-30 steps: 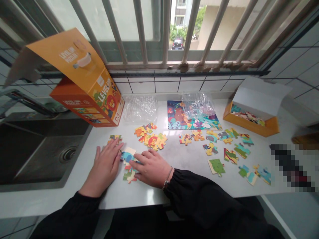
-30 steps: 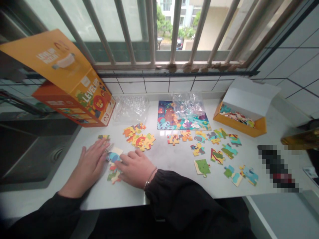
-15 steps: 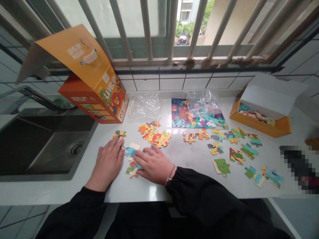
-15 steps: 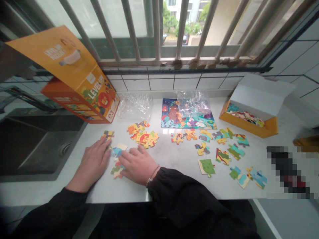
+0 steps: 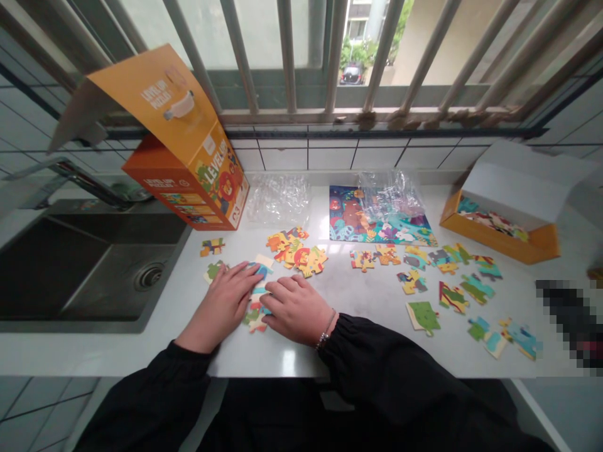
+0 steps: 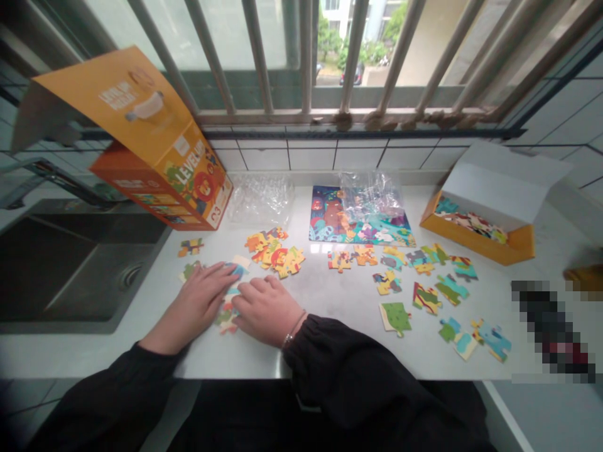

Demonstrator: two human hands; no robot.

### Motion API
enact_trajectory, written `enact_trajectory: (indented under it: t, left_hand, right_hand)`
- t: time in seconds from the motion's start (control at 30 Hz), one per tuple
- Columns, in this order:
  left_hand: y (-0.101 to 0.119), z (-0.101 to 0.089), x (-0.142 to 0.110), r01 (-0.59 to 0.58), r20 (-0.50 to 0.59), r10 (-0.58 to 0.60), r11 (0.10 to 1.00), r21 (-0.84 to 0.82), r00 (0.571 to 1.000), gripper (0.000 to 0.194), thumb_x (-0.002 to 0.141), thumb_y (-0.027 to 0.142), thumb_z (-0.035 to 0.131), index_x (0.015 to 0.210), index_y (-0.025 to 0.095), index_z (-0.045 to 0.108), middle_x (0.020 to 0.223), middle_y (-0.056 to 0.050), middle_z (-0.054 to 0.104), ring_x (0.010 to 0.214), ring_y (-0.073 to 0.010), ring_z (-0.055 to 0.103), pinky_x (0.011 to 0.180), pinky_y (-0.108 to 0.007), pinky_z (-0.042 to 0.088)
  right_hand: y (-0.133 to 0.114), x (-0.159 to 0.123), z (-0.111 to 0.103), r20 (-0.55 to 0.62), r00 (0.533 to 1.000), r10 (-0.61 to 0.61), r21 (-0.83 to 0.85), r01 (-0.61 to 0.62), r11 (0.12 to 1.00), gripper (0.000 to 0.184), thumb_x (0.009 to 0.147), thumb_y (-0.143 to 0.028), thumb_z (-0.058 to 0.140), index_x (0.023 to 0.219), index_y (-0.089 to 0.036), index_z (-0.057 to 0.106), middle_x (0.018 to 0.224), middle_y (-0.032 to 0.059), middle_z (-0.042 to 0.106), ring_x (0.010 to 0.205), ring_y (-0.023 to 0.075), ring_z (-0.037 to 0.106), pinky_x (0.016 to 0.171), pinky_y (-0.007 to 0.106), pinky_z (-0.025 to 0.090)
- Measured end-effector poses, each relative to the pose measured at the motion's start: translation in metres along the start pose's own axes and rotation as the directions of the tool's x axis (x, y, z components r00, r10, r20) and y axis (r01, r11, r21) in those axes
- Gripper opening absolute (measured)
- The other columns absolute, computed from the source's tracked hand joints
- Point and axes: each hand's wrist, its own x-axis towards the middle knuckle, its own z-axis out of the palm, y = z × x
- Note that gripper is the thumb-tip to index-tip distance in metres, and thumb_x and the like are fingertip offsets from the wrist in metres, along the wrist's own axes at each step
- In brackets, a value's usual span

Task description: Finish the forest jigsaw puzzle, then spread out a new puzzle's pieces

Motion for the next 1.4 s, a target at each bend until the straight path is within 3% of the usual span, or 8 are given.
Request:
enact_trajectory:
  t: [0.1,0.23,0.4,0.6,0.9,1.03,1.2,1.4]
  left_hand:
    - [0.001,0.003,0.006,0.127,0.026,-0.130,0.988,0.093,0.991,0.053,0.113,0.025,0.035,0.159,0.026,0.061,0.172,-0.008,0.051,0.160,-0.0362,0.045,0.134,-0.070,0.030]
    - [0.002,-0.003,0.010,0.239,-0.076,-0.230,0.960,0.143,0.970,0.056,0.113,0.023,0.032,0.165,0.018,0.053,0.179,-0.014,0.039,0.163,-0.0399,0.040,0.132,-0.073,0.030]
    - [0.025,-0.010,-0.010,-0.002,-0.235,-0.002,1.000,-0.016,0.972,0.034,0.115,0.027,0.050,0.143,0.018,0.066,0.149,-0.014,0.068,0.139,-0.0307,0.062,0.122,-0.052,0.047]
    - [0.054,-0.007,-0.045,-0.280,-0.192,0.257,0.954,-0.107,0.947,0.033,0.109,0.015,0.065,0.142,0.020,0.067,0.136,-0.008,0.074,0.124,-0.0236,0.069,0.108,-0.041,0.053]
    - [0.014,-0.026,-0.050,-0.246,-0.160,0.249,0.968,0.042,0.955,0.026,0.111,0.039,0.070,0.132,0.024,0.071,0.140,-0.008,0.073,0.123,-0.0276,0.070,0.103,-0.045,0.054]
    - [0.023,-0.022,-0.050,-0.247,-0.089,0.246,0.969,0.002,0.965,0.046,0.109,0.048,0.073,0.147,0.024,0.063,0.149,-0.010,0.067,0.134,-0.0293,0.065,0.111,-0.047,0.052]
    - [0.032,-0.013,-0.048,-0.188,-0.060,0.186,0.982,-0.026,0.981,0.036,0.111,0.043,0.069,0.143,0.027,0.064,0.148,-0.009,0.066,0.134,-0.0291,0.064,0.112,-0.048,0.053]
    - [0.010,-0.018,-0.036,0.035,-0.100,-0.022,0.990,0.134,0.995,0.037,0.113,0.048,0.061,0.137,0.021,0.067,0.141,-0.015,0.069,0.127,-0.0363,0.066,0.108,-0.055,0.056]
  right_hand:
    - [0.000,0.000,0.000,0.022,1.000,-0.011,-0.003,0.011,1.000,0.027,0.114,-0.047,0.055,0.120,-0.023,0.068,0.123,0.0082,0.074,0.112,0.0280,0.061,0.101,0.049,0.044]
    - [0.001,0.000,-0.001,0.021,1.000,0.007,0.000,-0.007,1.000,0.034,0.113,-0.049,0.059,0.134,-0.023,0.066,0.131,0.0086,0.074,0.115,0.0282,0.061,0.104,0.050,0.043]
    - [-0.001,0.000,-0.003,0.045,0.992,0.120,-0.013,-0.120,0.993,0.050,0.112,-0.054,0.060,0.148,-0.019,0.061,0.150,0.0129,0.069,0.120,0.0311,0.061,0.101,0.053,0.046]
    - [0.000,-0.003,-0.001,0.026,0.983,0.181,-0.025,-0.181,0.983,0.059,0.111,-0.051,0.060,0.155,-0.012,0.056,0.171,0.0151,0.054,0.132,0.0340,0.056,0.108,0.057,0.043]
    - [0.002,-0.003,0.001,0.019,0.990,0.140,-0.020,-0.140,0.990,0.034,0.113,-0.052,0.058,0.126,-0.022,0.067,0.135,0.0110,0.072,0.117,0.0306,0.059,0.101,0.051,0.043]
    - [0.002,-0.002,0.002,0.017,0.988,0.155,-0.007,-0.155,0.988,0.050,0.111,-0.055,0.061,0.146,-0.019,0.061,0.138,0.0119,0.071,0.120,0.0317,0.058,0.104,0.053,0.044]
    - [0.003,-0.004,0.003,-0.002,0.987,0.163,-0.009,-0.163,0.987,0.062,0.110,-0.057,0.063,0.155,-0.017,0.055,0.147,0.0134,0.069,0.125,0.0322,0.057,0.111,0.054,0.042]
    - [0.004,-0.004,-0.001,0.026,0.985,0.168,-0.061,-0.166,0.984,0.034,0.110,-0.054,0.065,0.121,-0.022,0.068,0.127,0.0094,0.072,0.111,0.0301,0.061,0.098,0.050,0.046]
